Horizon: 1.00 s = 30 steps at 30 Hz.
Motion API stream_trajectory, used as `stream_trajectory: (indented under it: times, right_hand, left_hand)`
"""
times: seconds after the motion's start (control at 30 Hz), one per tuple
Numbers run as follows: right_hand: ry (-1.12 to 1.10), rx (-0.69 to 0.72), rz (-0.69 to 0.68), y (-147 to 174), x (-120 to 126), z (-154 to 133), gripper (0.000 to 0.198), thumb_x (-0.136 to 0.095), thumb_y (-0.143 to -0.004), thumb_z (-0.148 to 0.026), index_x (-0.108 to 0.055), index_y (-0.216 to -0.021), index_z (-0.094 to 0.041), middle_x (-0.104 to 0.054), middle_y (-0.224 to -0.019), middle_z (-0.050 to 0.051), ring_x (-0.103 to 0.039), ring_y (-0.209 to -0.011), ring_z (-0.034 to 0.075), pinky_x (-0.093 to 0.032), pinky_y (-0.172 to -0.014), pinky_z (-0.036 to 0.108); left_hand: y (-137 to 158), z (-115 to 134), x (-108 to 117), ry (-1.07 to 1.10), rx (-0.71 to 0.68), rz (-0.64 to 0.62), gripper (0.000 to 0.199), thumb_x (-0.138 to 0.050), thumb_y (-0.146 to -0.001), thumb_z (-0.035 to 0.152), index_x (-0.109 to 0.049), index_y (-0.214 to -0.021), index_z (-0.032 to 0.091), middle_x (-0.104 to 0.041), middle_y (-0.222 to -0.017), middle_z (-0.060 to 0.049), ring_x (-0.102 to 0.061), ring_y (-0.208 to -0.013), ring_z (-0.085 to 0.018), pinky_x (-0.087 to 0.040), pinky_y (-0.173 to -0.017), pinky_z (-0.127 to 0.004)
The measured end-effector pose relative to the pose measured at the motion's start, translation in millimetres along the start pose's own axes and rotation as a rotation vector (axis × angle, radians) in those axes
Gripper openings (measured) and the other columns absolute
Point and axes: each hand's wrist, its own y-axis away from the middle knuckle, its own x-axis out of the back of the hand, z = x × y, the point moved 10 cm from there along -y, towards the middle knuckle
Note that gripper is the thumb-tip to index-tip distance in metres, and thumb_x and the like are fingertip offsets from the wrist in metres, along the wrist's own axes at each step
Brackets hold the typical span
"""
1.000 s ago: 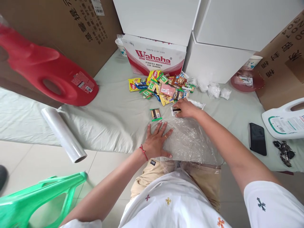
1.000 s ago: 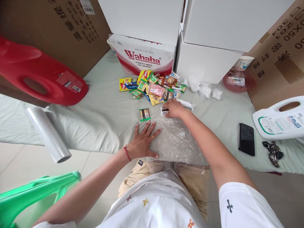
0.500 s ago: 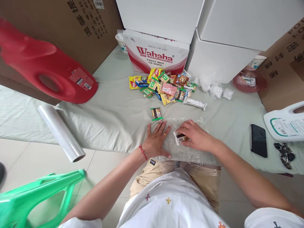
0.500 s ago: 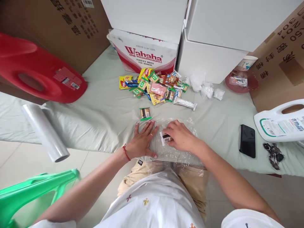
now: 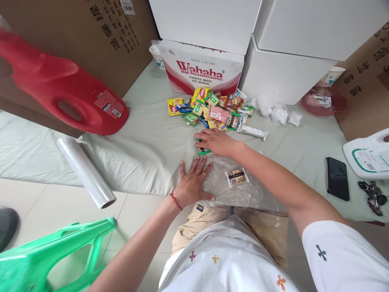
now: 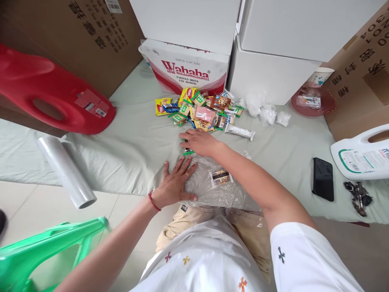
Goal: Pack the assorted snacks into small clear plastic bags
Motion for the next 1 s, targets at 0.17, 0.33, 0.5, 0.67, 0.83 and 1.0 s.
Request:
stream_trajectory:
  times: [0.17, 0.33, 0.5, 0.67, 0.83, 1.0]
  right_hand:
    - [0.006, 0.032, -0.035, -26, 2, 18, 0.032, -0.045, -0.102, -0.018, -0.069, -0.122, -0.018, -0.055, -0.149, 0.012, -0.041, -0.135, 0.032, -0.034, -0.103, 0.046]
    - [-0.203, -0.193, 0.119, 31, 42, 50, 0.053, -0.065, -0.088, -0.027, -0.058, -0.139, -0.012, -0.063, -0.135, 0.016, -0.050, -0.123, 0.034, -0.036, -0.106, 0.045]
    - [-0.355, -0.225, -0.019, 113, 30, 17, 0.044, -0.066, -0.088, -0.029, -0.064, -0.131, -0.019, -0.070, -0.115, 0.010, -0.059, -0.107, 0.028, -0.042, -0.097, 0.038]
    - [-0.303, -0.350, -0.165, 153, -1, -14, 0.036, -0.071, -0.083, -0.017, -0.069, -0.118, -0.022, -0.071, -0.103, 0.010, -0.058, -0.100, 0.028, -0.043, -0.085, 0.036]
    - [-0.179, -0.398, -0.172, 151, -19, -25, 0.043, -0.076, -0.086, -0.026, -0.065, -0.127, -0.020, -0.068, -0.121, 0.015, -0.053, -0.116, 0.034, -0.041, -0.087, 0.043]
    - [-0.172, -0.391, -0.161, 149, -27, -28, 0.036, -0.077, -0.085, -0.029, -0.066, -0.117, -0.017, -0.066, -0.119, 0.016, -0.051, -0.114, 0.033, -0.040, -0.086, 0.042]
  left_hand:
    - [0, 1, 4, 0.008, 0.004, -0.005, 0.120, -0.073, -0.069, 0.080, -0.023, -0.165, 0.026, -0.014, -0.174, -0.015, -0.010, -0.159, -0.047, 0.002, -0.116, -0.082]
    - [0, 1, 5, 0.034, -0.005, 0.009, 0.118, -0.074, -0.070, 0.077, -0.023, -0.165, 0.028, -0.013, -0.174, -0.014, -0.009, -0.159, -0.045, 0.005, -0.116, -0.080]
    - [0, 0, 2, 0.029, -0.010, 0.010, 0.119, -0.072, -0.070, 0.079, -0.022, -0.165, 0.028, -0.013, -0.174, -0.015, -0.009, -0.159, -0.046, 0.004, -0.116, -0.081]
    - [0, -1, 3, 0.013, -0.015, 0.023, 0.120, -0.072, -0.069, 0.080, -0.023, -0.165, 0.028, -0.014, -0.174, -0.016, -0.009, -0.159, -0.047, 0.004, -0.116, -0.081]
    - [0, -1, 2, 0.002, 0.000, 0.007, 0.119, -0.069, -0.071, 0.081, -0.021, -0.165, 0.027, -0.013, -0.174, -0.015, -0.010, -0.159, -0.046, 0.003, -0.115, -0.082]
    - [-1, -1, 0, -0.004, -0.001, -0.005, 0.117, -0.067, -0.073, 0.082, -0.020, -0.166, 0.028, -0.011, -0.174, -0.015, -0.009, -0.159, -0.046, 0.005, -0.116, -0.080]
